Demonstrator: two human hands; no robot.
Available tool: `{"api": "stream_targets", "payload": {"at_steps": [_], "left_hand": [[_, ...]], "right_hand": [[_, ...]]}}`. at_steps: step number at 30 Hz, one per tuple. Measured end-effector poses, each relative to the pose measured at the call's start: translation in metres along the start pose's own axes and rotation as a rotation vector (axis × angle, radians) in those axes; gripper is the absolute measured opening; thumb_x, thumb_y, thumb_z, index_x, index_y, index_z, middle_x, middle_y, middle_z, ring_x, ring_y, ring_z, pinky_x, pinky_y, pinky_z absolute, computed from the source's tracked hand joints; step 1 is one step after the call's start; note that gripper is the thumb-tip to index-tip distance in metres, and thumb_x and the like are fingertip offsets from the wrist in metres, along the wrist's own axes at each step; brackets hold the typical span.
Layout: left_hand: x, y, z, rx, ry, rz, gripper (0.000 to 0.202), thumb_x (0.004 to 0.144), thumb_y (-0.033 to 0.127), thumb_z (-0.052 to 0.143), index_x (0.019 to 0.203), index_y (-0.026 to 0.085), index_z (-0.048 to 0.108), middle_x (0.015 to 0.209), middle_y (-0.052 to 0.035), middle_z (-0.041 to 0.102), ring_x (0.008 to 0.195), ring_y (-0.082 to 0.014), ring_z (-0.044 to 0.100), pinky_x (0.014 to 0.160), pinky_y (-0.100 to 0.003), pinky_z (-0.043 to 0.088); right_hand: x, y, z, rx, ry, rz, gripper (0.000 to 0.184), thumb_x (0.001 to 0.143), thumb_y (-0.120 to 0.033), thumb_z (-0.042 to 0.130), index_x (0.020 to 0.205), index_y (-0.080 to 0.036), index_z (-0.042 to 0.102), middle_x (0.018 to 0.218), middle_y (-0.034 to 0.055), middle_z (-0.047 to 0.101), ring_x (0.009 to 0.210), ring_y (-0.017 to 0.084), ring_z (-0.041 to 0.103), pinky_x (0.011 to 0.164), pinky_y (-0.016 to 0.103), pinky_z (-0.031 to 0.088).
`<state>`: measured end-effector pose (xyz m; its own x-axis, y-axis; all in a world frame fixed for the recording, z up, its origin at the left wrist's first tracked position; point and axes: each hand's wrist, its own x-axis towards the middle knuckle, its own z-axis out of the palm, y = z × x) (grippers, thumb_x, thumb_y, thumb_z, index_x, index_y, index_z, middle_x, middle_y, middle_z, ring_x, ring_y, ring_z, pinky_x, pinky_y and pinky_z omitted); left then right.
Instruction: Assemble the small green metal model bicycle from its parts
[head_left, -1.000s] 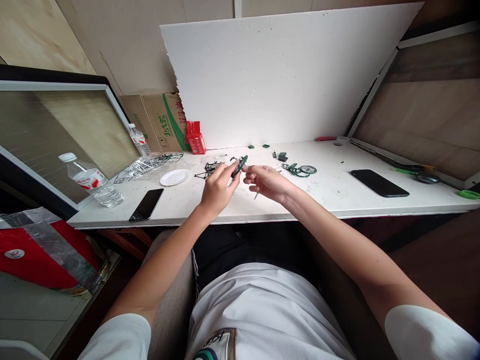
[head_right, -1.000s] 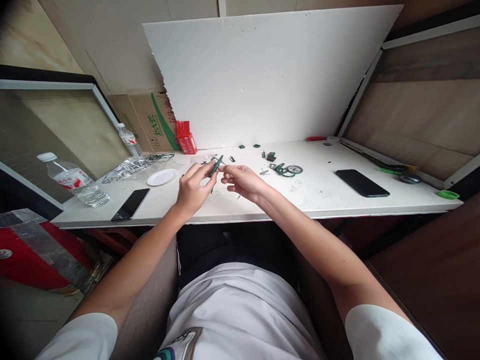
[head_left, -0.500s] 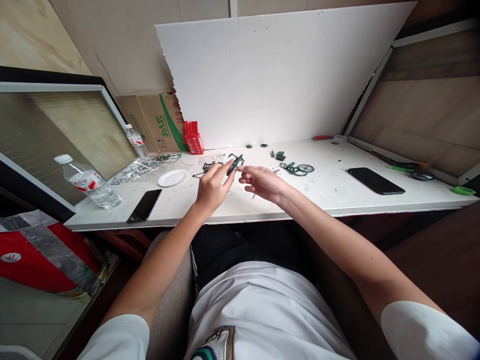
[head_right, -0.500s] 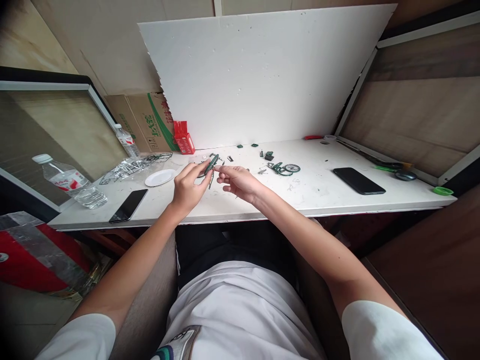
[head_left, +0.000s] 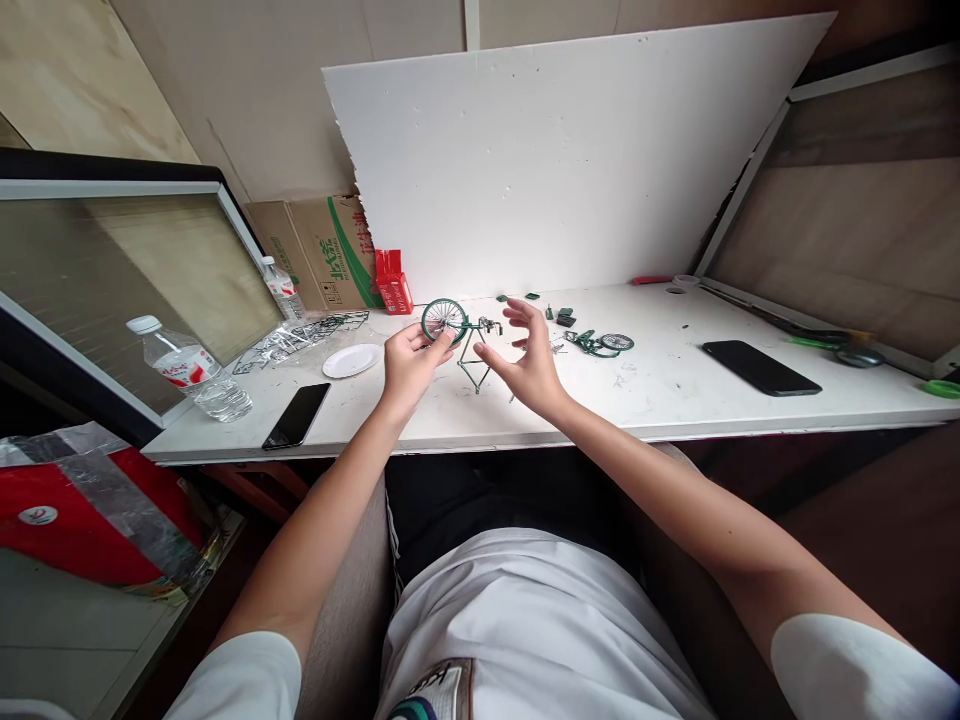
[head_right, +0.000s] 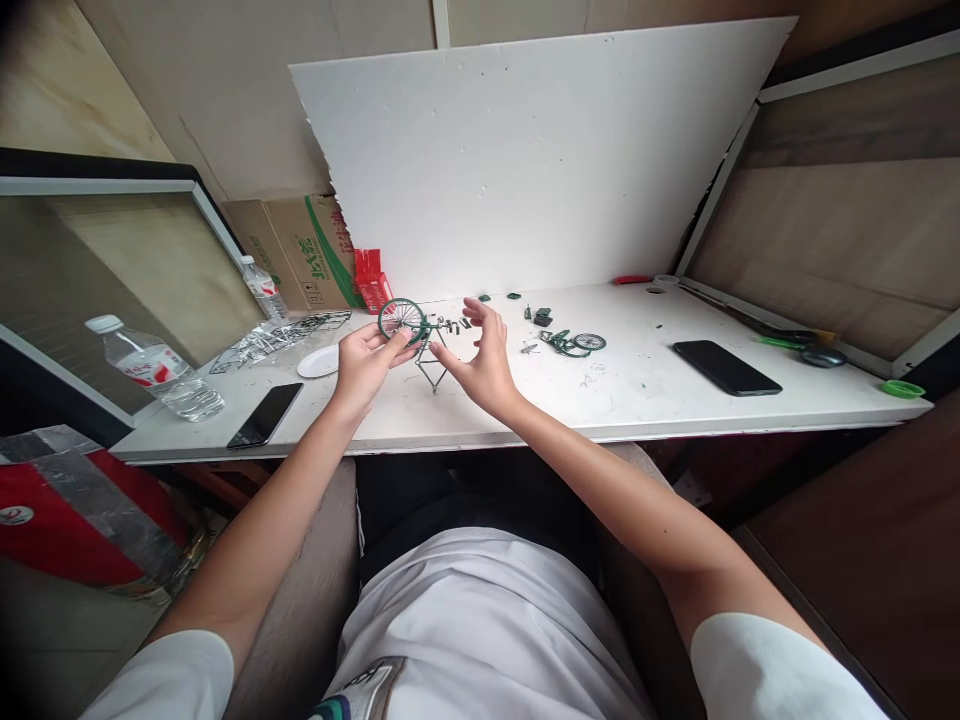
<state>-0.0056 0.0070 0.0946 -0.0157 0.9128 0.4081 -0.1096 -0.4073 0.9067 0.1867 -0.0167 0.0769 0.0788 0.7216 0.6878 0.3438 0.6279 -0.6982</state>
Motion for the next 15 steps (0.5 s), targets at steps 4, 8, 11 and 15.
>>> {"api": "stream_targets", "payload": {"at_steps": [4,8,11,15], "left_hand": [[0.0,0.003,-0.002,-0.054,-0.027,-0.065,0.05,0.075,0.047,0.091,0.107,0.012,0.073,0.114,-0.0151,0.079,0.105,-0.0294,0.079,0.102,-0.047,0.061],[0.002,-0.001,-0.002,-0.023,-0.049,-0.145,0.053,0.071,0.045,0.093,0.109,0.013,0.074,0.109,-0.015,0.08,0.103,-0.0286,0.079,0.101,-0.046,0.061],[0.004,-0.006,-0.003,-0.004,-0.08,-0.188,0.053,0.07,0.042,0.094,0.11,0.014,0.074,0.11,-0.0142,0.08,0.101,-0.0275,0.079,0.099,-0.046,0.061],[0.009,-0.015,-0.008,0.009,-0.149,-0.23,0.053,0.07,0.046,0.094,0.109,0.015,0.075,0.114,-0.0142,0.08,0.101,-0.0272,0.079,0.097,-0.045,0.062]], "right_hand": [[0.005,0.026,0.006,0.041,-0.085,0.171,0.067,0.088,-0.062,0.075,0.142,-0.027,0.057,0.148,0.0151,0.057,0.133,0.031,0.054,0.096,0.044,0.053],[0.009,0.044,0.007,0.023,-0.118,0.231,0.054,0.089,-0.065,0.073,0.123,-0.023,0.07,0.141,0.0148,0.062,0.132,0.03,0.056,0.096,0.042,0.053],[0.011,0.05,0.005,0.091,-0.168,0.253,0.048,0.091,-0.065,0.07,0.112,-0.022,0.075,0.135,0.0129,0.067,0.126,0.027,0.06,0.097,0.039,0.051],[0.013,0.055,0.002,0.123,-0.207,0.239,0.05,0.088,-0.069,0.07,0.092,-0.02,0.075,0.119,0.0113,0.072,0.114,0.026,0.064,0.095,0.037,0.05]]}}
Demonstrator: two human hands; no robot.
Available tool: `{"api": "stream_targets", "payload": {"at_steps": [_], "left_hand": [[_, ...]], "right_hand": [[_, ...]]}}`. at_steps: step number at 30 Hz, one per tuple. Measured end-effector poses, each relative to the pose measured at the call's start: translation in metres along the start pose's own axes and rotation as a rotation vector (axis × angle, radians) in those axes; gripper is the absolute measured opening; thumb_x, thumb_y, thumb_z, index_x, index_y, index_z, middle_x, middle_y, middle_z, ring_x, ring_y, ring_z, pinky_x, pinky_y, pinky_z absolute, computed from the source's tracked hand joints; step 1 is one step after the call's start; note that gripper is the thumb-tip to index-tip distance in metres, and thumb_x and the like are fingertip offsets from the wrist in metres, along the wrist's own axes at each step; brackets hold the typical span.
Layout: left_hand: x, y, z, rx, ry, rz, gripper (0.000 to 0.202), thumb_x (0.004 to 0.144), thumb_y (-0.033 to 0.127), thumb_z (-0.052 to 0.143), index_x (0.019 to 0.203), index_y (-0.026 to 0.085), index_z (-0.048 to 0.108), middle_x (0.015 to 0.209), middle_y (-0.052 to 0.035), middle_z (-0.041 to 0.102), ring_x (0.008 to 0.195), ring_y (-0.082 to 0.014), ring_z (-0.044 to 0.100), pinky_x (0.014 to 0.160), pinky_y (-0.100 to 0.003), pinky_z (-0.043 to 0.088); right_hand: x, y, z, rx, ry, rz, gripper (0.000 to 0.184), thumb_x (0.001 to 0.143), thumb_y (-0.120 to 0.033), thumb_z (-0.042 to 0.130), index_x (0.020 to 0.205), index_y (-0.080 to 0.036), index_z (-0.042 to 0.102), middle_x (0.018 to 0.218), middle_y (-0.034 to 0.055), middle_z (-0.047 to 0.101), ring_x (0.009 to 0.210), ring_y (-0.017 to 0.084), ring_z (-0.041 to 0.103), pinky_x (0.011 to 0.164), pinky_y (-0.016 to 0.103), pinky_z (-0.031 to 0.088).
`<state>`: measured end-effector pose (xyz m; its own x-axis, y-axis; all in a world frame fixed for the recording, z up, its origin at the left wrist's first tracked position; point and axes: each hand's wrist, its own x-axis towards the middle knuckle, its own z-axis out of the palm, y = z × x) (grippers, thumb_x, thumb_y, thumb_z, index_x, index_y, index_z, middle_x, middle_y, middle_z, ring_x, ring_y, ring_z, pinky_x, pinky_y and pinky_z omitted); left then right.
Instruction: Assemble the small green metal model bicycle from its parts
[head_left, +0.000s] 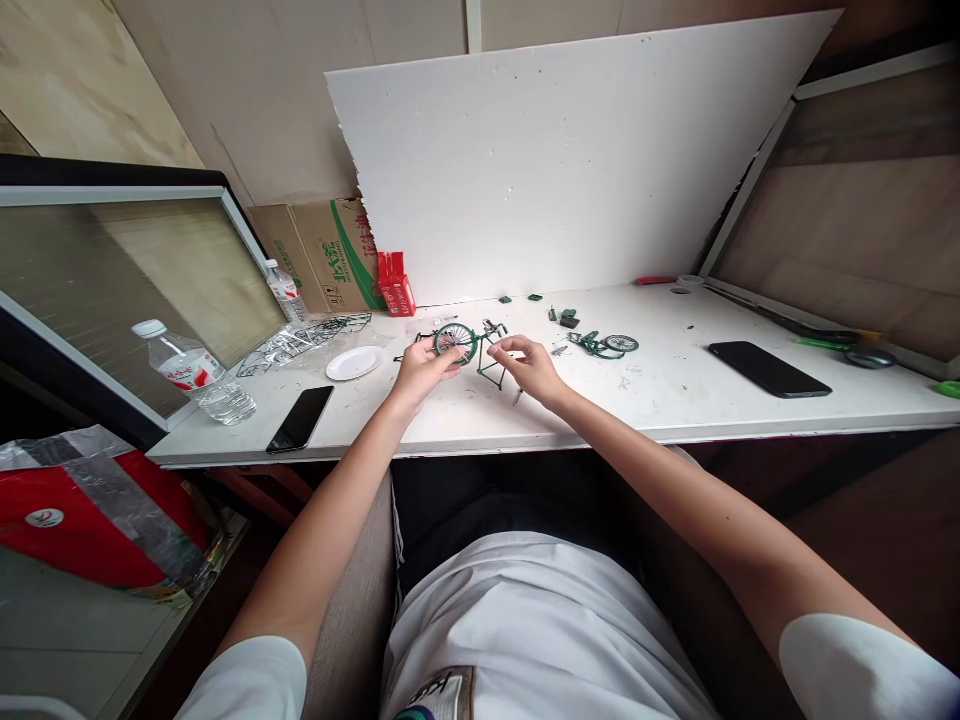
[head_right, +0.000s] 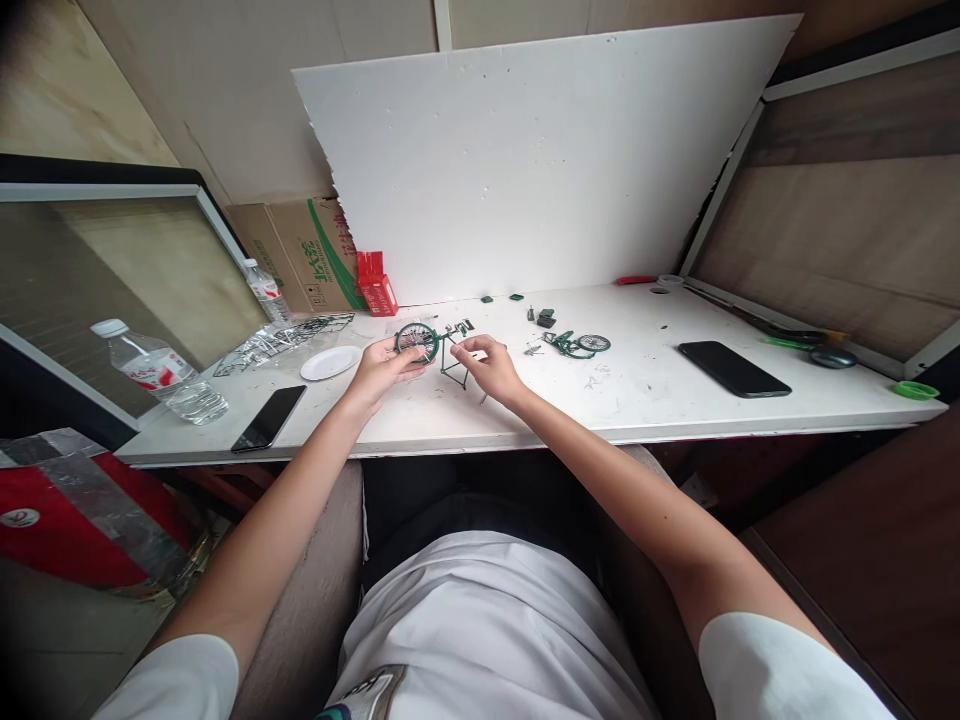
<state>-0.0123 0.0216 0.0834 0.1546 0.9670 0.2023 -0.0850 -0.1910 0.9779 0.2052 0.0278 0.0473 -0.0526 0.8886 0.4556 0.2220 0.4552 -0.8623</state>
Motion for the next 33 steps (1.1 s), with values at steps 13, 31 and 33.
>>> {"api": "stream_targets", "payload": {"at_steps": [13,31,33], "left_hand": [[0.021,-0.023,-0.014,-0.018,-0.071,-0.091,0.057,0.066,0.052,0.096,0.104,0.013,0.079,0.115,-0.0159,0.079,0.105,-0.0265,0.076,0.097,-0.043,0.062],[0.024,-0.052,0.007,0.219,-0.183,0.058,0.047,0.063,0.053,0.096,0.087,0.016,0.081,0.094,-0.0108,0.081,0.088,-0.0252,0.074,0.085,-0.035,0.059],[0.021,-0.054,0.011,0.204,-0.176,0.056,0.047,0.065,0.055,0.094,0.086,0.015,0.081,0.093,-0.0114,0.082,0.088,-0.0258,0.075,0.085,-0.035,0.058]], "right_hand": [[0.015,0.011,-0.011,-0.013,-0.109,0.014,0.051,0.085,-0.069,0.071,0.09,-0.019,0.077,0.096,0.0078,0.076,0.092,0.022,0.066,0.086,0.036,0.049],[0.021,0.013,-0.02,-0.151,-0.402,-0.106,0.043,0.092,-0.06,0.066,0.092,-0.019,0.08,0.086,0.0062,0.077,0.077,0.017,0.064,0.069,0.028,0.045],[0.021,0.011,-0.026,-0.201,-0.405,-0.14,0.041,0.093,-0.057,0.066,0.093,-0.019,0.08,0.086,0.0059,0.076,0.076,0.017,0.063,0.067,0.028,0.045]]}}
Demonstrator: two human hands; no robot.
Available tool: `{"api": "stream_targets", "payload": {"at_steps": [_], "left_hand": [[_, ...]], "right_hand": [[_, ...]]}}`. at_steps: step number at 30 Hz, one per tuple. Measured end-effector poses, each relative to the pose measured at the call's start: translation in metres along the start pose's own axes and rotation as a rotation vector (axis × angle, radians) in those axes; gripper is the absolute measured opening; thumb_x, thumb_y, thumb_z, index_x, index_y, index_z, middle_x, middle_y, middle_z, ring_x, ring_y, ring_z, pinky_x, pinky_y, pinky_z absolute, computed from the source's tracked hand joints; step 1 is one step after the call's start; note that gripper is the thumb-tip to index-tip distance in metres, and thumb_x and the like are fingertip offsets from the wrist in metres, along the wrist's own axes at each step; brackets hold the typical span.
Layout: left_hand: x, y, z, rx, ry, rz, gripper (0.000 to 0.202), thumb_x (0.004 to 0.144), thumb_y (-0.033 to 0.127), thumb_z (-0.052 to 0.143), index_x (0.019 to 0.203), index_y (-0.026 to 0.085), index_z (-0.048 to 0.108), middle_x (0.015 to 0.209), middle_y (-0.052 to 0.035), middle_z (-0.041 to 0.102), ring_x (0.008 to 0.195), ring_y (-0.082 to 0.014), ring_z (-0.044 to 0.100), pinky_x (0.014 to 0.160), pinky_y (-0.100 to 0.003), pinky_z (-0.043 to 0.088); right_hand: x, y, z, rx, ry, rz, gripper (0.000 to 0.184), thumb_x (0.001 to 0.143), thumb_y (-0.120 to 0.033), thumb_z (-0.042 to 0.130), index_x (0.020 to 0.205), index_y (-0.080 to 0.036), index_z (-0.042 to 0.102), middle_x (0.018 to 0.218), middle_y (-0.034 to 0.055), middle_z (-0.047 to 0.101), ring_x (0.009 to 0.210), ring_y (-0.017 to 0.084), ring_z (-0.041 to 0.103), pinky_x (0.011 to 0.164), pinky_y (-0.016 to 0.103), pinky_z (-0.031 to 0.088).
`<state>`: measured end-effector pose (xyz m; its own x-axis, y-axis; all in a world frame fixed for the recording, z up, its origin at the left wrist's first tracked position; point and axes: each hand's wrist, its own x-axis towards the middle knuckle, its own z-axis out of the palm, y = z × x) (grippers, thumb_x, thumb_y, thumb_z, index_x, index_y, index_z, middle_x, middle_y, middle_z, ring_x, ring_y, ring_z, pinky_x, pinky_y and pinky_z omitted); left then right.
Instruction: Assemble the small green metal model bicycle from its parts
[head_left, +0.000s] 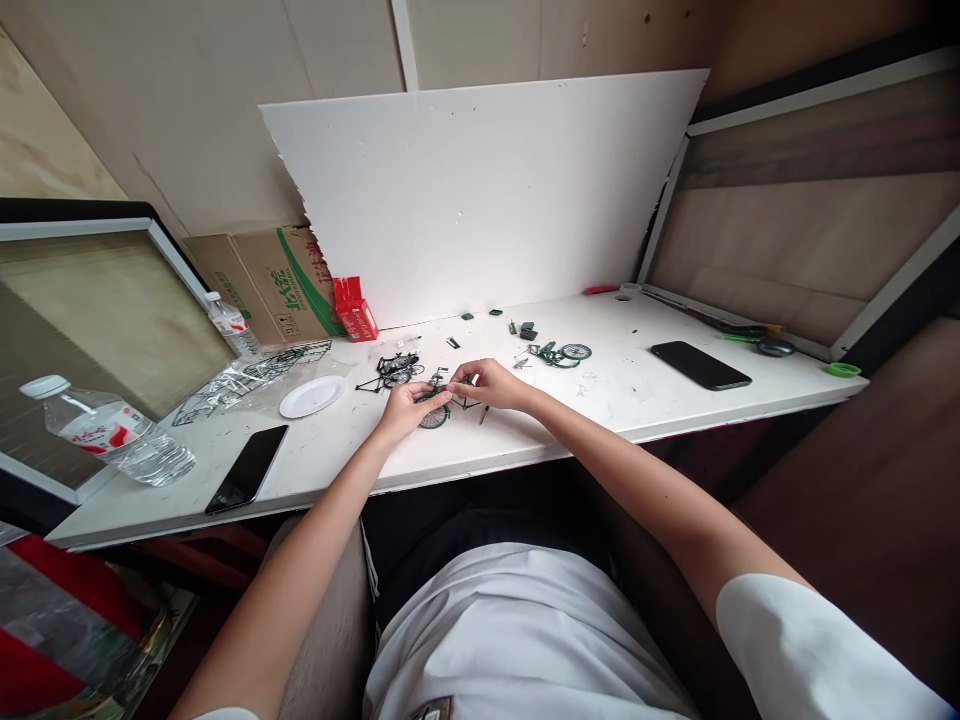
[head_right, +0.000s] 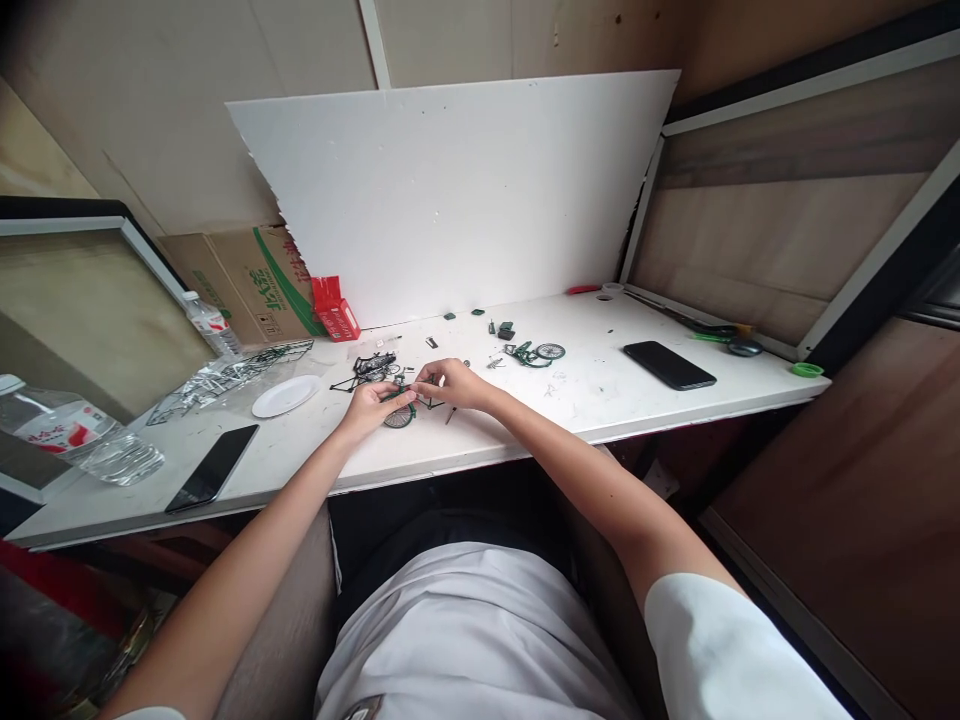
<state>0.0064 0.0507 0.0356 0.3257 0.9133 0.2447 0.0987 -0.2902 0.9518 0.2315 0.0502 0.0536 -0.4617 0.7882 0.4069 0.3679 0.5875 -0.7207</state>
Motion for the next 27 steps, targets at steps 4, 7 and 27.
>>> {"api": "stream_targets", "payload": {"at_steps": [4,7,27], "left_hand": [[-0.001,-0.007,0.003,-0.021,0.064,0.005,0.047,0.071,0.056,0.091,0.087,0.014,0.08,0.092,-0.0125,0.082,0.088,-0.0261,0.075,0.086,-0.036,0.058],[0.002,-0.016,0.002,-0.042,0.197,0.05,0.045,0.07,0.054,0.092,0.088,0.014,0.08,0.094,-0.0124,0.082,0.092,-0.0271,0.076,0.088,-0.036,0.058],[-0.001,-0.025,0.006,0.186,0.285,0.241,0.029,0.08,0.044,0.084,0.08,0.015,0.08,0.086,-0.01,0.081,0.084,-0.0244,0.076,0.079,-0.032,0.06]], "right_hand": [[-0.001,0.009,-0.031,-0.037,0.16,0.001,0.033,0.1,-0.045,0.056,0.098,-0.017,0.075,0.087,0.0065,0.074,0.079,0.018,0.064,0.072,0.028,0.048],[-0.001,0.024,-0.067,0.028,0.355,0.126,0.03,0.101,-0.034,0.044,0.089,-0.018,0.067,0.076,0.0038,0.064,0.068,0.015,0.057,0.061,0.025,0.045],[-0.062,0.113,-0.147,-0.267,0.659,0.354,0.038,0.085,-0.042,0.068,0.102,-0.01,0.082,0.057,-0.0041,0.046,0.058,0.011,0.03,0.06,0.03,0.028]]}}
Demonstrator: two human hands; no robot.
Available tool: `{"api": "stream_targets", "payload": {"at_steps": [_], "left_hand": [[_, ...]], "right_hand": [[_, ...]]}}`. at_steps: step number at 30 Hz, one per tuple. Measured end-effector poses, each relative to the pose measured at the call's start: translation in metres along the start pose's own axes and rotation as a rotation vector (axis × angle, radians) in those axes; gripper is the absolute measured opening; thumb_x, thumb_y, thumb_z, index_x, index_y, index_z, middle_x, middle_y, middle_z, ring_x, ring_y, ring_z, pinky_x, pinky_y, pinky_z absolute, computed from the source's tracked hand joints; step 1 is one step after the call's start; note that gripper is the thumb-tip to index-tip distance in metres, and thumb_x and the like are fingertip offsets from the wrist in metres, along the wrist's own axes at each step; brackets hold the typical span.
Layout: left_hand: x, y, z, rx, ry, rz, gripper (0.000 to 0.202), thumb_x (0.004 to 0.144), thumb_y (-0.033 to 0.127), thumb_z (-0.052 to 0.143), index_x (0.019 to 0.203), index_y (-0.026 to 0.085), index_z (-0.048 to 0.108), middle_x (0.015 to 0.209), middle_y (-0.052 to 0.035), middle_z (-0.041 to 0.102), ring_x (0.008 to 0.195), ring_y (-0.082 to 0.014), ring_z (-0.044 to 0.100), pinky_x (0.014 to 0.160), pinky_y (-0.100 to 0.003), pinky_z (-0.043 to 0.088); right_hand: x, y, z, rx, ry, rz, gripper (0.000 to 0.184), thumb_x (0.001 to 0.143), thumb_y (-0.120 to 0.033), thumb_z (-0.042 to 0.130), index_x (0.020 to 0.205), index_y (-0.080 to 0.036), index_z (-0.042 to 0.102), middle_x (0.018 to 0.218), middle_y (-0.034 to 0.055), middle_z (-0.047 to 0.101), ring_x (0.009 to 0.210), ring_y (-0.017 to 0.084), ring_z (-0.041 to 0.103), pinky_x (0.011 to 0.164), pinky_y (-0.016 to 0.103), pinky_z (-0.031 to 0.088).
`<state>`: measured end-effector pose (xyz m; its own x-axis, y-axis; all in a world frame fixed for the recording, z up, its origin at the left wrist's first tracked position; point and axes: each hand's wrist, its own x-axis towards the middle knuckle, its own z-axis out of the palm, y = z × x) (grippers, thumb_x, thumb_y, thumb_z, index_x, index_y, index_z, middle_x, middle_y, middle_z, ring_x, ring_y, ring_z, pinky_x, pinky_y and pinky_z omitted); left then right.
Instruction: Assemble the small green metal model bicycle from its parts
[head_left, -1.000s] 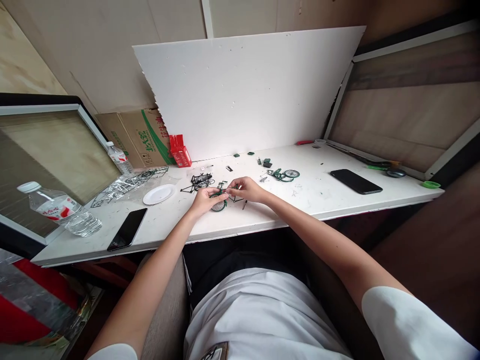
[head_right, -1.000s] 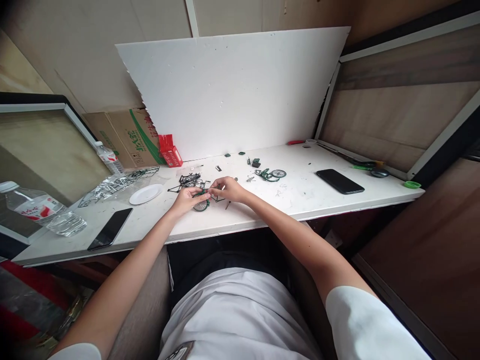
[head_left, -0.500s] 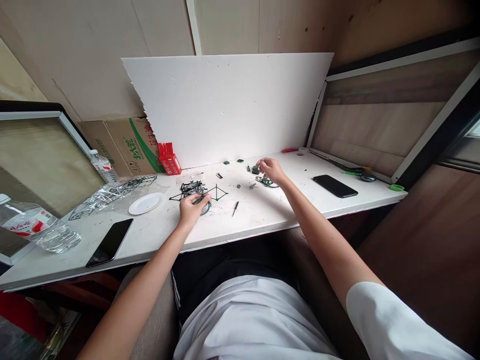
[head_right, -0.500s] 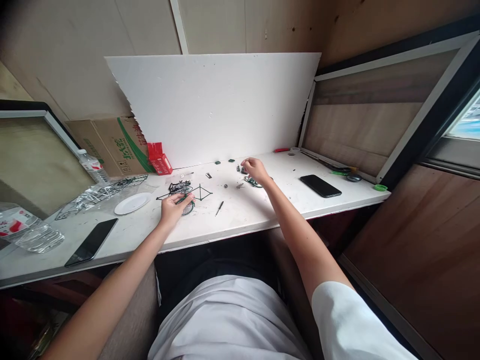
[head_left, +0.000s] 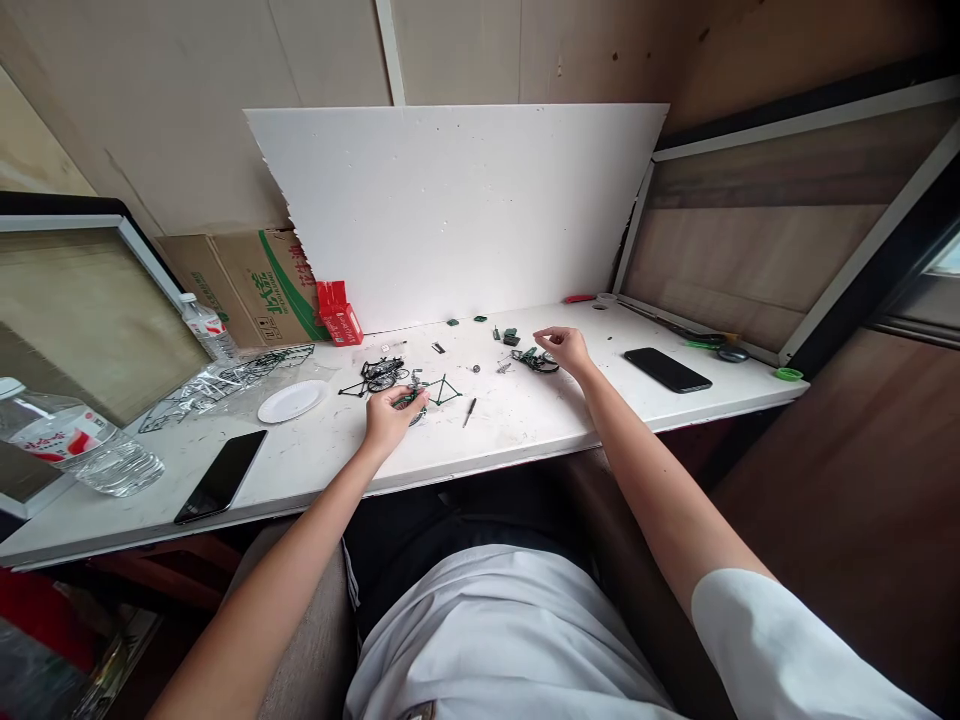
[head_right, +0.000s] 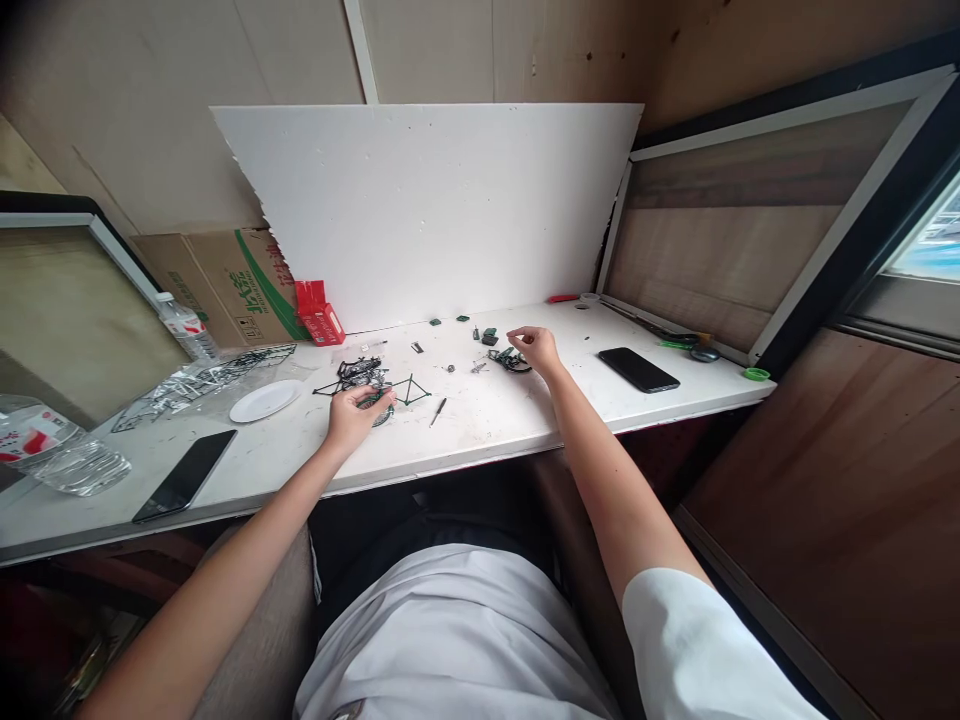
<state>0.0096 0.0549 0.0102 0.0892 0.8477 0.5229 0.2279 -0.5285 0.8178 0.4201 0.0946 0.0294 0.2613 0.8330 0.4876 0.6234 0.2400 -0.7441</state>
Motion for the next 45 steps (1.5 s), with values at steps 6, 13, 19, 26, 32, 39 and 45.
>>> {"api": "stream_targets", "payload": {"at_steps": [6,13,19,26,32,39,45], "left_hand": [[-0.003,0.002,-0.002,0.012,0.021,0.021,0.029,0.081,0.044,0.083,0.079,0.015,0.079,0.085,-0.0106,0.081,0.084,-0.0246,0.076,0.078,-0.032,0.061],[-0.007,0.003,-0.002,0.116,0.016,0.09,0.026,0.084,0.042,0.08,0.079,0.016,0.079,0.083,-0.0077,0.079,0.08,-0.022,0.073,0.076,-0.03,0.057],[-0.006,0.0,-0.002,0.134,0.016,0.083,0.026,0.082,0.042,0.082,0.081,0.016,0.081,0.084,-0.0083,0.081,0.081,-0.0238,0.073,0.074,-0.031,0.057],[-0.006,0.004,-0.001,0.131,0.025,0.085,0.026,0.081,0.042,0.083,0.079,0.016,0.08,0.082,-0.0083,0.08,0.079,-0.024,0.073,0.074,-0.031,0.057],[-0.008,0.006,0.001,0.123,0.003,0.073,0.029,0.082,0.044,0.082,0.08,0.016,0.079,0.083,-0.0079,0.08,0.079,-0.0237,0.072,0.074,-0.031,0.057],[-0.01,0.007,-0.001,0.171,-0.032,0.092,0.029,0.086,0.046,0.078,0.083,0.016,0.079,0.086,-0.0072,0.08,0.082,-0.0237,0.072,0.077,-0.032,0.056],[-0.011,0.005,-0.002,0.194,-0.033,0.111,0.031,0.086,0.048,0.078,0.085,0.016,0.08,0.089,-0.0082,0.081,0.083,-0.0245,0.072,0.08,-0.034,0.057]], "right_hand": [[-0.009,-0.008,0.004,0.134,0.022,-0.016,0.047,0.083,-0.052,0.073,0.104,-0.01,0.083,0.056,-0.0062,0.036,0.059,0.012,0.024,0.059,0.031,0.025],[-0.018,-0.017,0.002,0.102,0.067,-0.038,0.042,0.082,-0.047,0.074,0.096,-0.009,0.084,0.055,-0.0024,0.046,0.057,0.012,0.032,0.057,0.032,0.026],[-0.021,-0.021,0.004,0.129,0.015,0.012,0.047,0.08,-0.051,0.078,0.099,-0.009,0.085,0.055,0.0005,0.055,0.055,0.011,0.03,0.054,0.03,0.026],[-0.015,-0.065,-0.004,0.502,-0.26,0.08,0.044,0.067,-0.054,0.091,0.083,-0.014,0.079,0.073,0.0036,0.069,0.055,0.007,0.035,0.049,0.025,0.03],[-0.035,-0.154,-0.021,0.768,-0.631,-0.344,0.032,0.068,-0.039,0.097,0.072,-0.017,0.074,0.062,-0.004,0.06,0.055,0.007,0.045,0.05,0.023,0.035],[-0.099,-0.239,-0.043,0.638,-0.682,-0.751,0.023,0.083,-0.037,0.09,0.089,-0.016,0.082,0.072,0.0027,0.073,0.06,0.009,0.06,0.056,0.024,0.045],[-0.14,-0.272,-0.057,0.647,-0.457,-0.858,0.014,0.086,-0.029,0.087,0.085,-0.017,0.081,0.06,-0.0023,0.064,0.049,0.007,0.049,0.045,0.023,0.037]]}}
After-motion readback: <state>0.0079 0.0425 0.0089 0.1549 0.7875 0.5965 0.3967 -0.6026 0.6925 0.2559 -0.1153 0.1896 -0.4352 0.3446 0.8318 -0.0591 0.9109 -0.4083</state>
